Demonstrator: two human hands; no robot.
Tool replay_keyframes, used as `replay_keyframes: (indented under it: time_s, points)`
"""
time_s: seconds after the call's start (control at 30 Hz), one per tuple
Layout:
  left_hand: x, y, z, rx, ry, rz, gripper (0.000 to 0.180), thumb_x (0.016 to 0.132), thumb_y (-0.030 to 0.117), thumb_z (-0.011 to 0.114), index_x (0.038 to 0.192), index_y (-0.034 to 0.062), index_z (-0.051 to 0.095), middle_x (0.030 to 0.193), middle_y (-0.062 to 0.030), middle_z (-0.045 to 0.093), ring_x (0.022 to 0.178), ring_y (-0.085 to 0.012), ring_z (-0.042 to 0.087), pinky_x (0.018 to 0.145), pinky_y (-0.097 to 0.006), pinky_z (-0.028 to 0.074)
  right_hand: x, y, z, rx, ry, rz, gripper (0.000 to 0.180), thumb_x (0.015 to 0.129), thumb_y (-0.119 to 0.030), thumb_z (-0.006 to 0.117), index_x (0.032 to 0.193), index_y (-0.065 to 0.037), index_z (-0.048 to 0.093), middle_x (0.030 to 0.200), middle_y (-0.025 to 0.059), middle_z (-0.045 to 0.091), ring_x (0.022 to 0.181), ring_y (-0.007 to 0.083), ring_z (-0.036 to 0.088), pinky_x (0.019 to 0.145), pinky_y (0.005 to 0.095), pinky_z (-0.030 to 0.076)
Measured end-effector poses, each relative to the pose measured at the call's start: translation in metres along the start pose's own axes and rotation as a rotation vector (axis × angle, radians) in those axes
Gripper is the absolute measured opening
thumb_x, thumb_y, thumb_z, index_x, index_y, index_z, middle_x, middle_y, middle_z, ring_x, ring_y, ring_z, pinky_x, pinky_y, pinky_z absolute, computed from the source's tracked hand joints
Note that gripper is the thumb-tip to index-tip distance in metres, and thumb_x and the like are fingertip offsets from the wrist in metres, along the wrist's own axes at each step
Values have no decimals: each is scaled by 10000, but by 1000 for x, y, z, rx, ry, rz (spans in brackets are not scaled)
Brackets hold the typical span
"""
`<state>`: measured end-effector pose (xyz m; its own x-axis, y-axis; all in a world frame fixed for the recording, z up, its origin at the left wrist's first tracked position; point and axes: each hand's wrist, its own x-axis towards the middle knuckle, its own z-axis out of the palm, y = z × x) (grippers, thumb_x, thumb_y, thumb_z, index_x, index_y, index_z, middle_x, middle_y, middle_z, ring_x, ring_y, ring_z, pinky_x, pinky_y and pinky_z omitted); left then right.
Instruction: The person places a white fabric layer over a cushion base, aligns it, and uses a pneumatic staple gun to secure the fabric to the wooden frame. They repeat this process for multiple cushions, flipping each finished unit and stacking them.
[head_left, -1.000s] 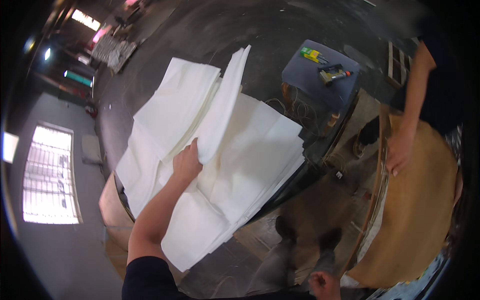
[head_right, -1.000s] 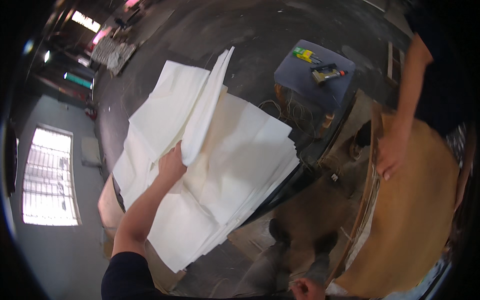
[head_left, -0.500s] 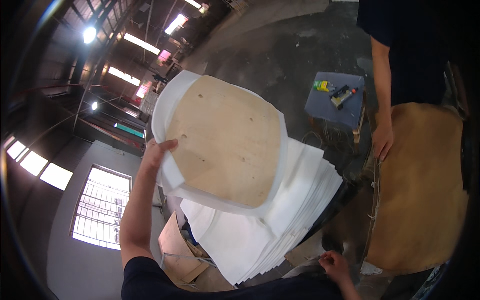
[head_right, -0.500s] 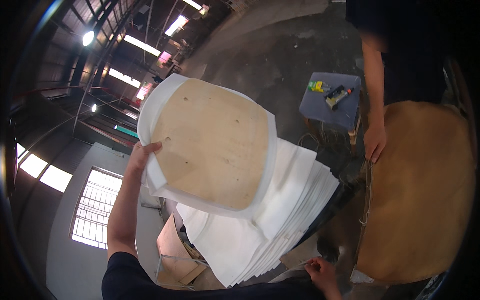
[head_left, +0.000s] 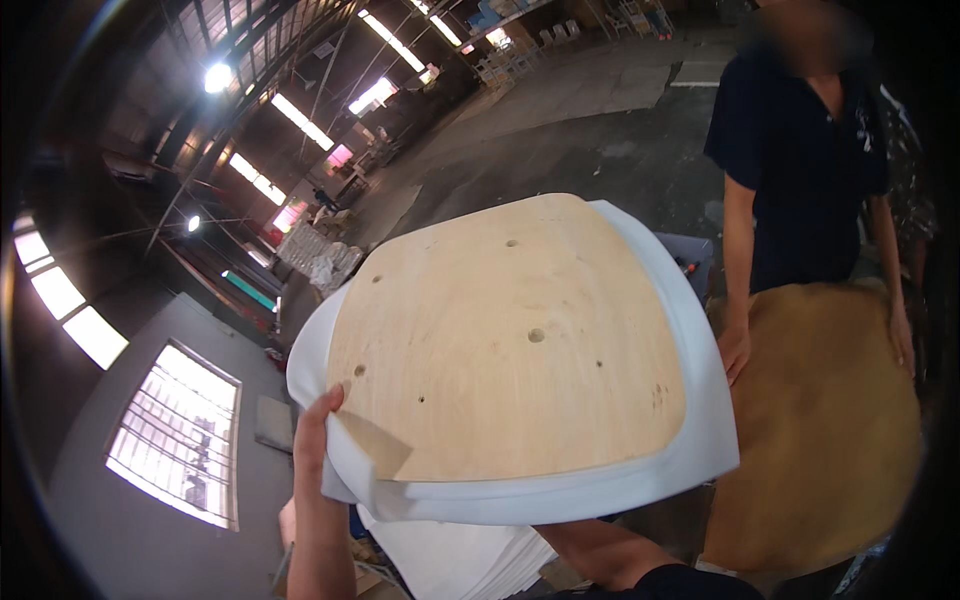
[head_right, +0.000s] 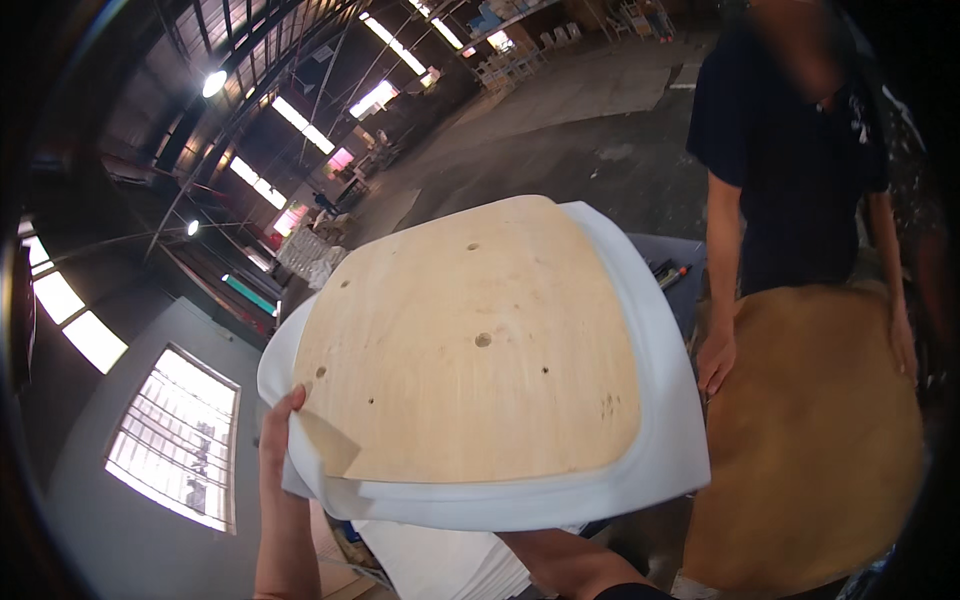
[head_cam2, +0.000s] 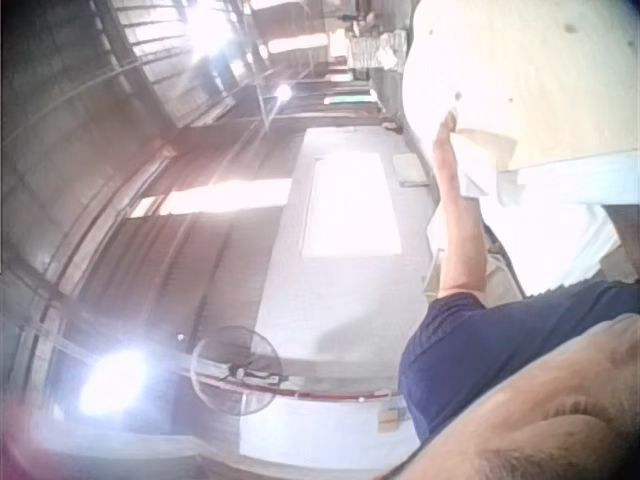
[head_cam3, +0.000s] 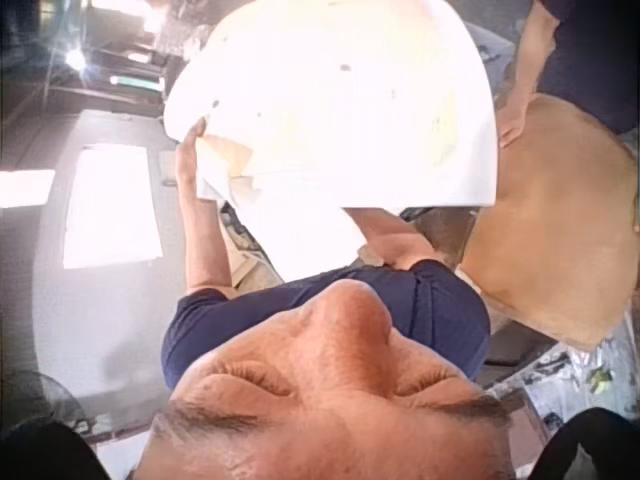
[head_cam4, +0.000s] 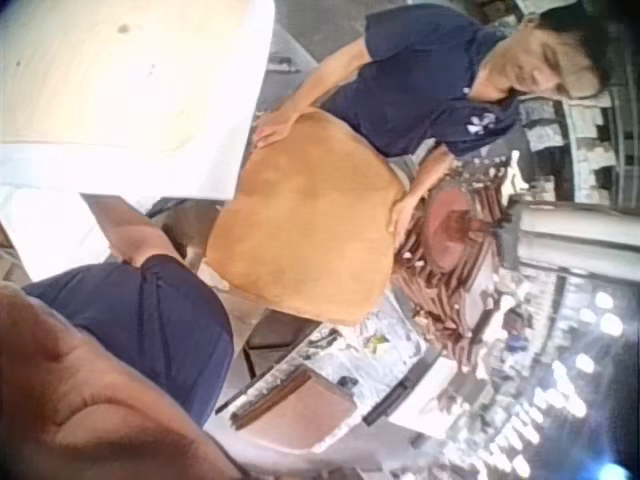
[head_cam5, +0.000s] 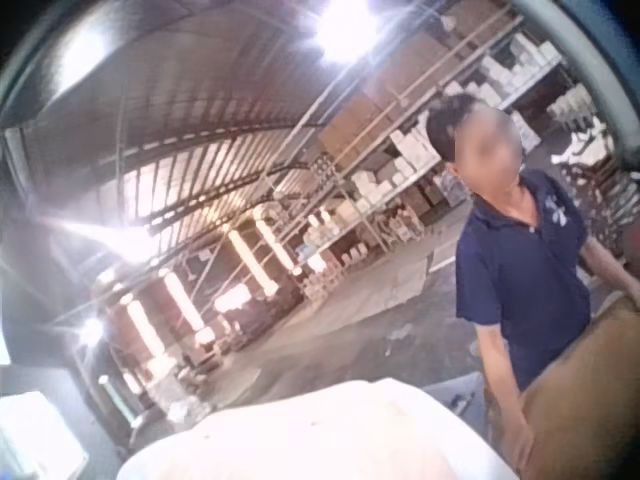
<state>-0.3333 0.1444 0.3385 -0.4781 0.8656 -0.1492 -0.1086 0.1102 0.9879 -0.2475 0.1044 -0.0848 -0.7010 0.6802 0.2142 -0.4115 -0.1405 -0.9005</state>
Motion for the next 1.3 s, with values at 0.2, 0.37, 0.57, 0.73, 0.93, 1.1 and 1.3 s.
replay_keyframes:
  time_s: [0.2,0.37,0.57,0.73,0.93,1.1,1.3]
  points:
    - [-7,-82,3,-340,-116,139,603,1076,265,634,1582,-42,517,1471,-228,686,1272,-354,716,1111,-451,577,-21,-208,26,264,358,-420,535,985,-263,876,1404,8,685,1327,104,737,1282,243,655,1105,410,518]
    - [-41,-104,65,-398,-109,166,654,1092,317,631,1614,-42,468,1553,-214,632,1368,-340,662,1160,-434,539,-37,-287,-16,668,641,-172,404,989,-18,779,1376,20,670,1229,91,750,1157,215,716,1025,390,581]
    - [-125,-124,80,-634,-106,-84,672,1069,261,683,1647,10,449,1524,-176,636,1344,-332,670,1119,-448,576,-135,-383,-25,623,713,-73,571,892,-25,770,1433,70,616,1268,166,742,1187,289,727,1063,456,592]
    - [-170,-150,123,-621,-205,-149,662,1077,269,675,1646,12,454,1527,-174,637,1343,-329,671,1114,-447,578,-245,-415,-53,666,612,-80,683,882,-126,724,1504,100,553,1341,218,723,1240,336,711,1099,496,577]
    - [-238,-196,205,-619,-324,-151,650,1087,280,666,1644,16,460,1530,-171,639,1342,-325,673,1108,-445,582,-396,-417,-135,492,638,-9,591,884,-168,716,1408,93,635,1249,193,764,1124,302,760,1040,442,611]
    - [-279,-218,262,-587,-399,-116,641,1095,288,659,1643,18,465,1533,-169,640,1341,-322,675,1103,-444,585,-491,-435,-207,540,602,68,516,844,-145,728,1303,90,710,1169,206,797,1023,297,793,996,422,638]
    - [-295,-239,301,-568,-472,-103,630,1105,298,650,1642,21,471,1536,-166,641,1339,-318,677,1097,-443,588,-568,-462,-275,529,644,99,504,829,-113,715,1285,102,726,1195,220,806,1033,313,808,1006,426,646]
